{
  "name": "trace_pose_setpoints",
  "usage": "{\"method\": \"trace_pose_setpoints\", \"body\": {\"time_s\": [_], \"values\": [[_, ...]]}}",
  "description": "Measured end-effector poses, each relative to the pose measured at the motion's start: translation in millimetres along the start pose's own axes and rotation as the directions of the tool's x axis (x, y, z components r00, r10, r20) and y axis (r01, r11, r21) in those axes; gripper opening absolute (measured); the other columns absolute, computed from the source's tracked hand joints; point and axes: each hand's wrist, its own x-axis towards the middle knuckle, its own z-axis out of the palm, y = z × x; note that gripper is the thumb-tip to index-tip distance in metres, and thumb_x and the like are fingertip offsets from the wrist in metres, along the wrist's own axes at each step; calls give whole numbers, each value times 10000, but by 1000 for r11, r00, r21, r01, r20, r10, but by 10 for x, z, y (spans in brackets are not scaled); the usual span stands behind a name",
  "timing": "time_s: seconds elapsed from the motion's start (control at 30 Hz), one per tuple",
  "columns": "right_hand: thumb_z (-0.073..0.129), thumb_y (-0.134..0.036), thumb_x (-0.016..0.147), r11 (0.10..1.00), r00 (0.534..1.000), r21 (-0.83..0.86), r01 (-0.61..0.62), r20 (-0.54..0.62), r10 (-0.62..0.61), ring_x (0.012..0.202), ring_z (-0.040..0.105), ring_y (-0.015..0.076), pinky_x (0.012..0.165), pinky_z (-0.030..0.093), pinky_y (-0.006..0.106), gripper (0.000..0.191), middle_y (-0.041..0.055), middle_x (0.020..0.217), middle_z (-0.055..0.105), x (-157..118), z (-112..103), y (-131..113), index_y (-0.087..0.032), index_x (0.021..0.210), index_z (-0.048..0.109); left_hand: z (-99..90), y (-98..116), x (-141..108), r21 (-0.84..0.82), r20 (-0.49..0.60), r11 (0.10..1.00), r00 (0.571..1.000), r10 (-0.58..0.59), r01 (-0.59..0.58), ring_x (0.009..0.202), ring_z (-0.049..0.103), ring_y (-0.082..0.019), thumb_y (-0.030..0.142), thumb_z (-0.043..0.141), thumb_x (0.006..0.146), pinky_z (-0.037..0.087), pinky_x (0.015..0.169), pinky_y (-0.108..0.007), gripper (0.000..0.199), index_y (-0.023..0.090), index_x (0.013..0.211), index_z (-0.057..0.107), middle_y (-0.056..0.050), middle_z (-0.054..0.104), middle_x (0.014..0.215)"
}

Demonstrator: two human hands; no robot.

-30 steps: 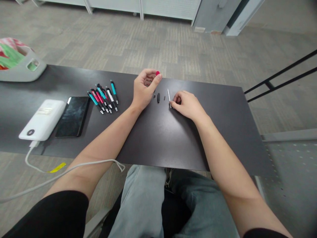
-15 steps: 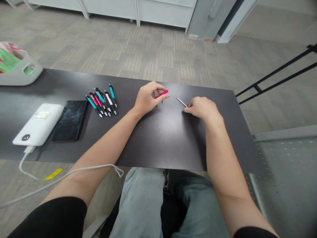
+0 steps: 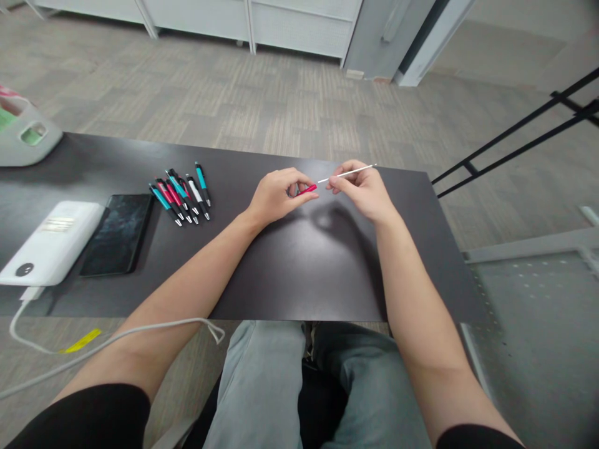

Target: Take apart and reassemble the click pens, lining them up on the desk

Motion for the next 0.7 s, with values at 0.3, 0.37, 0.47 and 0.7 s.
{"method": "trace_pose_setpoints", "body": {"time_s": [0.3,0.37,0.47,0.7], "values": [[1185,-728,852,999,992,-42,20,123,-15,809,706,242,759,653,393,575,36,894,840,-26,36,20,-314,957,799,11,18,0,-1,21,1000,1000,23,-23,759,699,-222,478,1035,1047,576,832,-397,197,300,1076,955,-15,871,924],[1192,-837,785,999,991,-4,48,124,-47,794,696,239,734,642,388,676,18,872,819,-3,60,65,-318,1014,824,26,27,-4,-23,11,1000,1000,-3,3,755,700,-211,471,1035,1037,579,817,-381,208,283,1070,952,-18,883,936],[1187,-924,725,989,988,101,104,99,-114,791,700,232,733,669,393,804,1,925,822,49,95,153,-332,1142,836,57,25,-9,-82,-31,996,999,-40,38,738,698,-193,471,1008,1055,584,784,-354,233,249,1085,947,-33,903,957],[1058,-1025,851,967,979,155,203,0,-206,871,738,234,687,659,377,788,48,1100,833,116,157,269,-333,1152,830,82,-8,-17,-168,-82,985,995,-52,37,730,710,-190,487,933,1099,605,778,-350,247,241,1107,959,-53,927,976]]}}
